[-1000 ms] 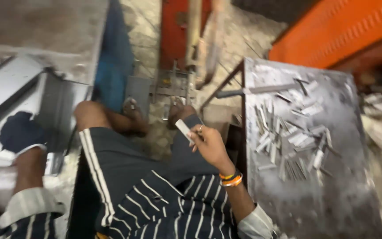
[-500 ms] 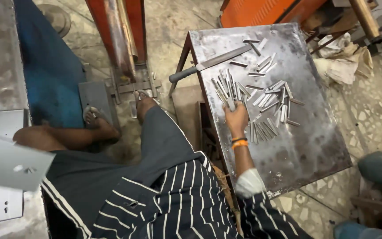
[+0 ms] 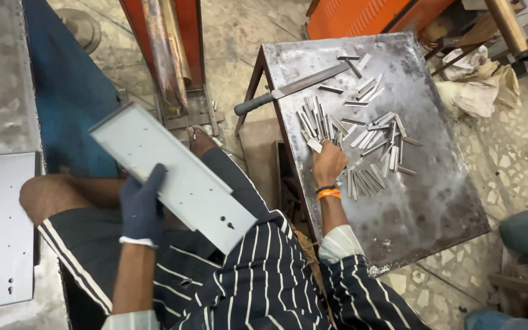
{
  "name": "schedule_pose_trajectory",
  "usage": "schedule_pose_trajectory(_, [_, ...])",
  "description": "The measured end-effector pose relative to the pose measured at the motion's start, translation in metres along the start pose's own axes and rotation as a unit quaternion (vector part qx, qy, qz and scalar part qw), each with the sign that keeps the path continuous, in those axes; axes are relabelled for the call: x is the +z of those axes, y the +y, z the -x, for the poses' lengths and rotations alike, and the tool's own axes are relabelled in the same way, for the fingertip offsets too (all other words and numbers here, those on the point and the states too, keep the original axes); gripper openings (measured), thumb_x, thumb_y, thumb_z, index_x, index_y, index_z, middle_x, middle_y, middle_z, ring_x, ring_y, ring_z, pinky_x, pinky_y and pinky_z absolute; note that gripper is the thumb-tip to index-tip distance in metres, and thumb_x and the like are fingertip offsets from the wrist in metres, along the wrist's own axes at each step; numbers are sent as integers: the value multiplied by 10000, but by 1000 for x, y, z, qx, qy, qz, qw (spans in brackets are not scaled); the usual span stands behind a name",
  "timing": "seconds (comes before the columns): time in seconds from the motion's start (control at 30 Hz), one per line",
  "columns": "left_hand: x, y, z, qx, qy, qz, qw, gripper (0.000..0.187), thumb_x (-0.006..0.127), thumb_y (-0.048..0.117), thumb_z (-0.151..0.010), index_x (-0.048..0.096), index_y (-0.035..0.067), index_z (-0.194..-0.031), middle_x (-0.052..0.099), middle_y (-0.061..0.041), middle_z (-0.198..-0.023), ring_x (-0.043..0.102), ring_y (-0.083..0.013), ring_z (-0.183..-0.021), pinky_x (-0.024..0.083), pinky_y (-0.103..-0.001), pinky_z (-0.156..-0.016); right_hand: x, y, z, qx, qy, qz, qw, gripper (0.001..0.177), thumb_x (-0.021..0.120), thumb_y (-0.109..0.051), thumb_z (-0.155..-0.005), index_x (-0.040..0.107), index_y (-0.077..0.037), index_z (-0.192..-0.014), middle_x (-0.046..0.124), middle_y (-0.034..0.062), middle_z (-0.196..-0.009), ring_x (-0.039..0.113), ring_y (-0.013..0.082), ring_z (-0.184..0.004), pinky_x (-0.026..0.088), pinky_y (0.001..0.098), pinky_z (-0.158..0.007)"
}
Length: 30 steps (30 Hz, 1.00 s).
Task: Spot welding small metal brackets onto rectangular metal panels using an industrial welding machine.
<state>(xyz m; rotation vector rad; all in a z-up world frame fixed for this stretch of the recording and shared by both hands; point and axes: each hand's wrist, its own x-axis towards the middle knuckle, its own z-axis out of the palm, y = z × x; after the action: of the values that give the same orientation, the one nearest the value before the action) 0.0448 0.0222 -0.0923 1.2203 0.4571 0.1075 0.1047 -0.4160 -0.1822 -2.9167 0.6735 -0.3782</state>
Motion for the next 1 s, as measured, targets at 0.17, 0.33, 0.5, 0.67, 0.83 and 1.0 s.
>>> schedule_pose_trajectory(0.17, [36, 8, 21, -68, -55, 59, 994, 393, 720, 235, -927, 682, -21, -1222, 740, -78, -1090, 692, -158, -933, 543, -318, -823, -27, -8, -5, 10, 42, -42, 998, 190, 746, -206, -797, 809, -95, -937, 735, 232, -817, 708, 448, -784, 530, 544, -710])
schedule_pose_trajectory(0.33, [43, 3, 22, -42, -77, 37, 995, 372, 687, 243, -959, 690, -30, -1213, 740, -74, -1068, 690, -154, -924, 545, -310, -820, -93, -77, 20, -67, -2, -263, 963, 287, 807, -310, -801, 791, -74, -963, 765, 166, -810, 753, 326, -723, 569, 438, -673])
schedule_pose_trajectory(0.5, [44, -8, 25, 33, -121, -15, 992, 322, 693, 205, -988, 711, -73, -1150, 746, -105, -1032, 683, -155, -909, 553, -320, -791, -151, -178, 93, -160, -136, -353, 912, 295, 840, -281, -740, 760, -61, -918, 752, 163, -756, 723, 329, -677, 553, 421, -615])
schedule_pose_trajectory(0.67, [41, -15, 28, 52, -65, -21, 996, 300, 699, 140, -920, 707, -38, -1161, 760, -62, -1042, 688, -126, -890, 554, -290, -768, -176, -215, 127, -219, -166, -281, 920, 317, 838, -321, -779, 715, -84, -951, 717, 183, -731, 704, 384, -705, 527, 467, -624])
schedule_pose_trajectory(0.83, [36, -18, 37, 36, -34, -1, 999, 295, 731, 127, -903, 729, -47, -1141, 760, -69, -1022, 670, -125, -862, 541, -294, -746, -180, -230, 130, -249, -116, -352, 895, 271, 731, -260, -908, 660, -28, -1030, 688, 188, -922, 681, 383, -787, 523, 464, -671])
schedule_pose_trajectory(1.0, [33, -18, 40, 80, -24, -22, 996, 290, 721, 128, -900, 733, -37, -1139, 769, -54, -1031, 676, -103, -882, 548, -281, -767, -180, -242, 144, -352, 6, -301, 886, 117, 673, -135, -947, 672, -55, -1032, 641, 139, -1007, 654, 358, -933, 510, 461, -773])
